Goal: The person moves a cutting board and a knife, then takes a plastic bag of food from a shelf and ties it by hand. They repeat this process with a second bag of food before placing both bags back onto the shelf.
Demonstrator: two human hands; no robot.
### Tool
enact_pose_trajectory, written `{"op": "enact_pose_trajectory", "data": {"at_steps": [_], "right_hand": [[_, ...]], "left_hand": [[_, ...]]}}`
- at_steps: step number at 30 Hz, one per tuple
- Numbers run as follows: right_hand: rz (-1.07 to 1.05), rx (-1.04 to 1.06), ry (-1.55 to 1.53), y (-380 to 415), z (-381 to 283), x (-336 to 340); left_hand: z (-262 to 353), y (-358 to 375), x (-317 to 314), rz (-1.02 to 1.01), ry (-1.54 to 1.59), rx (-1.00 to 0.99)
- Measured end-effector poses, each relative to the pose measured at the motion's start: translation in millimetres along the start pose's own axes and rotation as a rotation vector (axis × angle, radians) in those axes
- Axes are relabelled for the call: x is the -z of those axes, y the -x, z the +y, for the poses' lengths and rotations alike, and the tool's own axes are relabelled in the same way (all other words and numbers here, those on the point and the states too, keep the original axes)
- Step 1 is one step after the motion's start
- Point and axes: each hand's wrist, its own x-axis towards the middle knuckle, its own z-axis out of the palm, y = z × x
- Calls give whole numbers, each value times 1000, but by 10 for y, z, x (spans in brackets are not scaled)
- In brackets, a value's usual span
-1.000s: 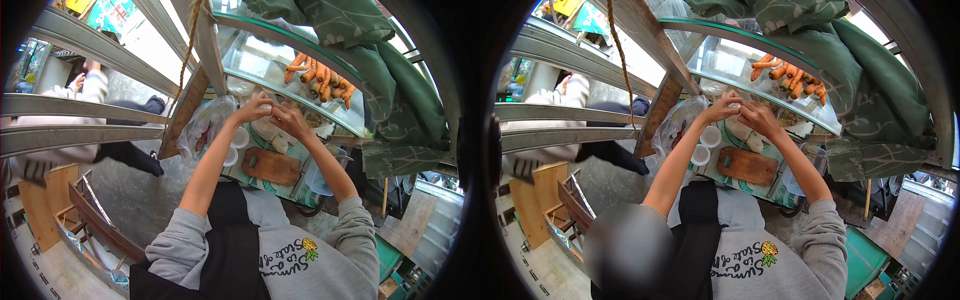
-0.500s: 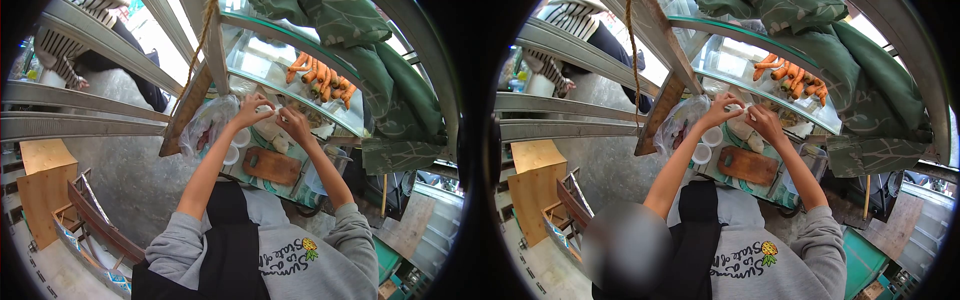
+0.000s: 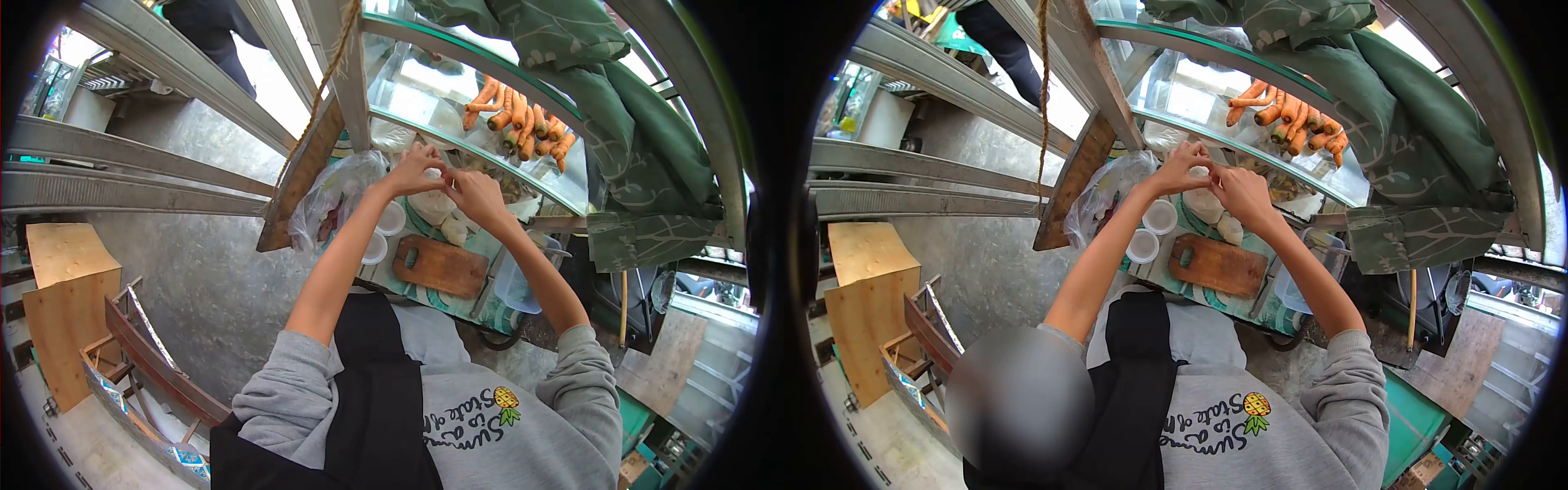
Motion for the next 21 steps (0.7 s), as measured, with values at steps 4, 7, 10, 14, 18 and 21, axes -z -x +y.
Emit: {"op": "enact_pose_trajectory", "data": {"at_steps": [4, 7, 10, 14, 18, 21], "right_hand": [[118, -55, -259, 20, 38, -168], [68, -107, -499, 25, 114, -343], [90, -209, -946, 49, 80, -410], [31, -399, -1329, 54, 139, -454], [40, -284, -1607, 3, 202, -516], [19, -242, -1723, 28, 261, -541]], "left_hand": [[-49, -31, 79, -38, 29, 16], [-119, -8, 55, -78, 161, 3], [-137, -7, 5, -80, 271, 10], [-147, -51, -27, -64, 379, 29], [-70, -90, 13, -14, 337, 14], [-41, -105, -8, -32, 289, 3]]}}
